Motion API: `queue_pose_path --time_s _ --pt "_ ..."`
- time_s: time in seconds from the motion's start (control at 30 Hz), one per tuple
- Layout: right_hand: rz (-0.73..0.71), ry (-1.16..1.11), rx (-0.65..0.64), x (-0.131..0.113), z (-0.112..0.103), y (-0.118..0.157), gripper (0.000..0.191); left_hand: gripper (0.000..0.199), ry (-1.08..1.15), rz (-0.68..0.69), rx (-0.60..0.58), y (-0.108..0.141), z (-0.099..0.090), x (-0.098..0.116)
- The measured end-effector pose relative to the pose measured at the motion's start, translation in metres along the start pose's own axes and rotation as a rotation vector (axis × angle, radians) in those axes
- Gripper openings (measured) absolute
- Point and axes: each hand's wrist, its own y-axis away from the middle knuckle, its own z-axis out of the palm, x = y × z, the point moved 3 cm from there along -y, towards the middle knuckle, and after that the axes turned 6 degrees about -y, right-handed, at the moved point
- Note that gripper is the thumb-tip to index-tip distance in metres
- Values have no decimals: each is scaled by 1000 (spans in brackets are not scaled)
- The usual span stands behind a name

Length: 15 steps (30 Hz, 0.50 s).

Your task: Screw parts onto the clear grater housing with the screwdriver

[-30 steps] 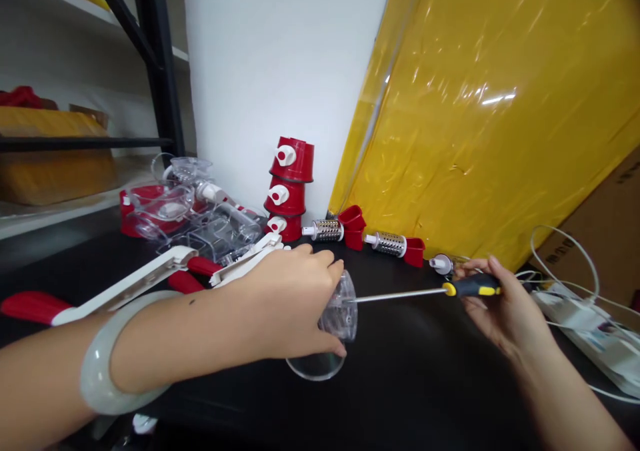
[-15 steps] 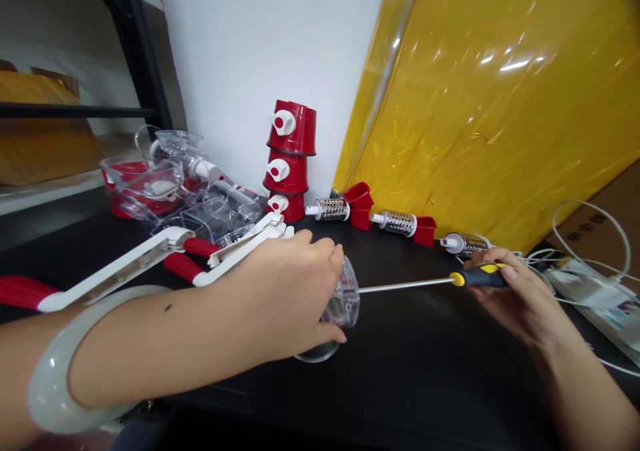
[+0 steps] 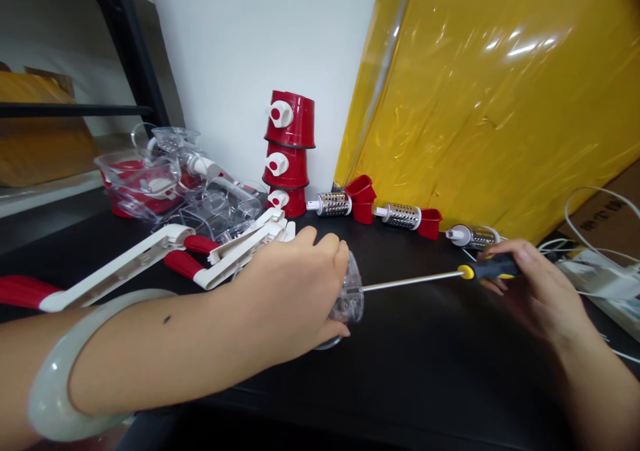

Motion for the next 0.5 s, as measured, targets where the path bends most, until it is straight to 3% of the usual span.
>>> queue_pose_path --time_s 0.17,0.23,0.33,0.4,0.5 --pt "-9 -210 -123 -7 4 0 40 58 -7 -12 3 0 -1 0" --pt "71 -177 -83 -3 4 0 46 56 -9 -26 3 1 -1 0" --pt "164 -1 19 3 3 0 69 55 -10 -28 3 2 -1 1" --pt "89 59 38 2 3 -1 57 53 -14 -23 23 2 -1 2" --pt "-23 -35 5 -3 4 0 30 52 -22 -19 58 1 1 2"
